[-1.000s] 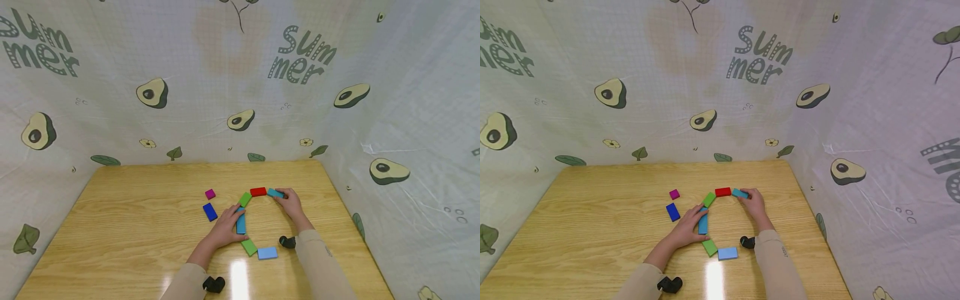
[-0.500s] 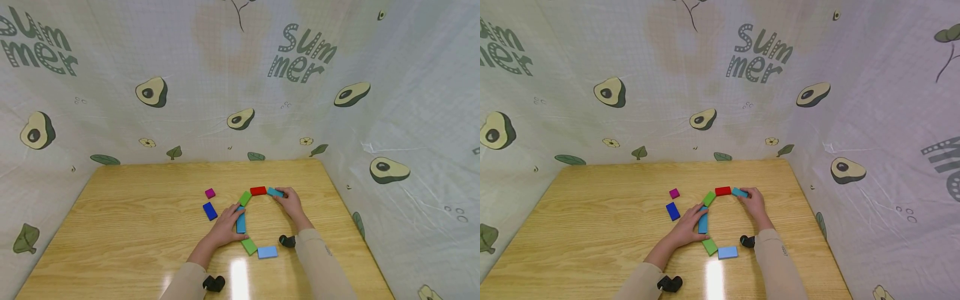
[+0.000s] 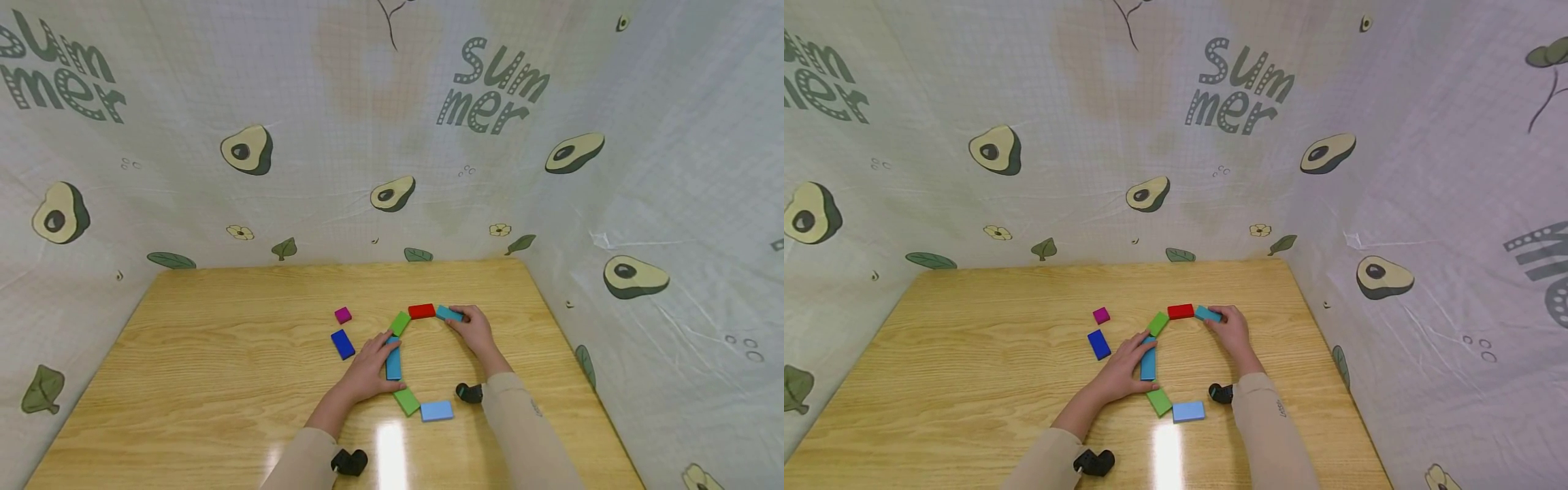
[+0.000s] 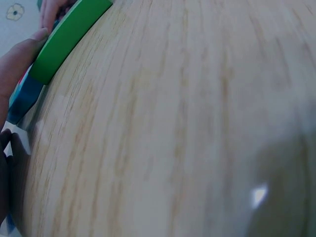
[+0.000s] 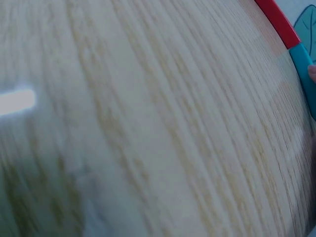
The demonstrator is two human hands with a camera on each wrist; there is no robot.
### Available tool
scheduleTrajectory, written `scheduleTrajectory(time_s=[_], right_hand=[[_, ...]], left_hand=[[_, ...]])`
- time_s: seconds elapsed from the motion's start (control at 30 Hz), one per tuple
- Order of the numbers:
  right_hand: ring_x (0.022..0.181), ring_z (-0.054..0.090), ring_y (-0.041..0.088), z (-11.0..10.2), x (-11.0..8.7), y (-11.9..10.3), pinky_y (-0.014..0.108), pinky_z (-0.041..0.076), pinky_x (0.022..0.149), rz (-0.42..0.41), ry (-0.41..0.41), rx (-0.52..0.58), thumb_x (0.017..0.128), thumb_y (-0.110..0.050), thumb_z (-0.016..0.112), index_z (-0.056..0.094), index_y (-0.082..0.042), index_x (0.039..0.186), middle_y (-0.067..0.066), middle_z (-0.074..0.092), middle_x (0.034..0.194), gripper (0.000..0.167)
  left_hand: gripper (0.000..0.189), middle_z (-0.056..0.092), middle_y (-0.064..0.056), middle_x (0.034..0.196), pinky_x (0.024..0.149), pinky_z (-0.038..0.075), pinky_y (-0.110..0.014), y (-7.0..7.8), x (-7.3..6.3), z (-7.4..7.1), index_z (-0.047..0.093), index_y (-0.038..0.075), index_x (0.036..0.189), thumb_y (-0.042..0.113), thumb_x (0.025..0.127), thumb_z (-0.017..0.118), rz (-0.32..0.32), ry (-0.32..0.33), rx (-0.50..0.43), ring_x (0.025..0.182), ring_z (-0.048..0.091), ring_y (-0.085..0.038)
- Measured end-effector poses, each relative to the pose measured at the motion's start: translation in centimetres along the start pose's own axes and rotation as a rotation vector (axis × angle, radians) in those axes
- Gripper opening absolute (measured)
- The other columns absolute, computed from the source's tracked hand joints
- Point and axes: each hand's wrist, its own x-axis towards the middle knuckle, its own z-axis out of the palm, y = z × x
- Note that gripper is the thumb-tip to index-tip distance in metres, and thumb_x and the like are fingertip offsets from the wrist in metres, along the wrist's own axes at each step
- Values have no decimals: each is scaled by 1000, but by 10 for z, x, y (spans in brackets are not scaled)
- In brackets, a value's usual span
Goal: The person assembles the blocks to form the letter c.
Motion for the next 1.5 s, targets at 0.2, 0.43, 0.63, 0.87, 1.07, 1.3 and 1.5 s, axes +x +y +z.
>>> scheduleTrajectory(time_s=[0.2,0.43,0.63,0.87,1.07,1.3,1.5], right_hand=[[83,44,22,1,0,0,32,39,73,-3,5,2,87,-14,75,68,-3,121,13,58,103,37],[84,45,22,1,0,0,32,40,74,3,8,-1,86,-15,76,69,-4,120,13,58,104,37],[87,47,23,0,-1,-1,33,41,77,19,-2,2,87,-15,76,68,-4,120,13,58,106,36],[90,48,23,1,-2,-2,34,42,80,23,-8,11,87,-14,75,68,-5,121,12,58,108,35],[90,49,24,0,-3,-3,34,42,80,26,-9,4,87,-15,75,69,-5,120,12,58,109,36],[95,50,24,-1,-4,-4,35,42,83,32,-17,3,88,-16,75,68,-5,122,12,58,112,36],[99,51,27,-3,-4,-4,38,43,86,38,-19,44,90,-16,73,67,-3,122,14,58,115,36]], left_hand=[[91,14,-2,162,116,16,-52,0,0,0,37,18,151,55,79,76,0,-1,-5,147,12,-30],[91,15,-3,162,116,16,-53,0,0,0,37,18,151,55,78,76,-3,0,-9,147,12,-30],[91,15,-3,162,116,16,-52,0,0,0,36,18,152,55,79,75,-6,-4,-5,147,12,-29],[91,14,-2,162,116,16,-52,1,0,-1,36,17,152,55,79,75,-2,-5,-6,147,12,-29],[91,14,-2,162,116,15,-52,0,0,0,36,18,152,55,79,75,-2,-6,-12,147,11,-29],[92,14,-3,162,116,16,-53,0,0,0,35,17,152,55,79,75,0,-4,-8,147,12,-30],[91,14,-3,162,116,15,-53,0,1,0,35,17,152,56,79,75,1,-2,-22,147,13,-31]])
